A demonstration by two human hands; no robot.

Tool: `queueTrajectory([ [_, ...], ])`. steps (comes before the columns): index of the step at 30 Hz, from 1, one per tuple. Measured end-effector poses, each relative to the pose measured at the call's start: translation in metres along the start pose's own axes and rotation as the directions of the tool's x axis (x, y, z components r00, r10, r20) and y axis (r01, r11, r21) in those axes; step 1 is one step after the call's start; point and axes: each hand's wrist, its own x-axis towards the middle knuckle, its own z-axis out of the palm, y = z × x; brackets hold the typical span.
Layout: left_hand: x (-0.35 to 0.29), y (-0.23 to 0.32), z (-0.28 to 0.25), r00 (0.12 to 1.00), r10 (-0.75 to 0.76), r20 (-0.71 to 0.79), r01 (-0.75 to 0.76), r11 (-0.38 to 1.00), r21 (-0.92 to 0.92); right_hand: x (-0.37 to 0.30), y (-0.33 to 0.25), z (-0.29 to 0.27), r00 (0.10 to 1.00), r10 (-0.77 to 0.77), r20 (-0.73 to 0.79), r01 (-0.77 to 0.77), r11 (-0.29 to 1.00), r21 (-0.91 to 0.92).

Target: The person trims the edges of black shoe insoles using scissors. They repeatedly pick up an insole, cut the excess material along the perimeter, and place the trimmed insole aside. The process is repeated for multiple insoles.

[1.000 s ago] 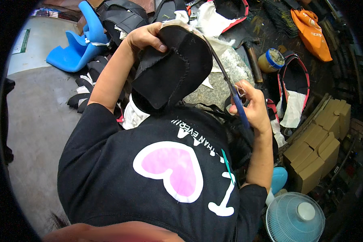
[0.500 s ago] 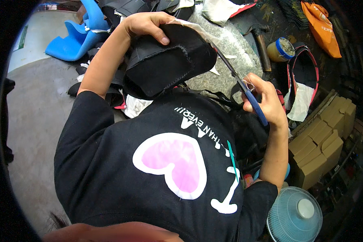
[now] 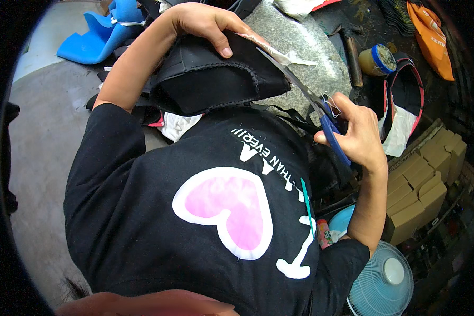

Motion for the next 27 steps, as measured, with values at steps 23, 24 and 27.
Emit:
queueTrajectory([
  [23,0.016,-0.002,-0.001,0.982,-0.123,0.141,0.098,0.98,0.171,0.008,-0.013,0.009,0.988,0.113,0.101,-0.118,0.992,0.039],
  [24,0.018,-0.001,-0.002,0.977,-0.138,0.16,0.101,0.971,0.217,0.008,-0.013,0.01,0.994,0.078,0.076,-0.076,0.997,-0.029],
  [27,0.022,-0.003,-0.003,0.97,-0.147,0.192,0.081,0.946,0.314,0.009,-0.016,0.013,0.993,0.109,0.035,-0.105,0.989,-0.1],
])
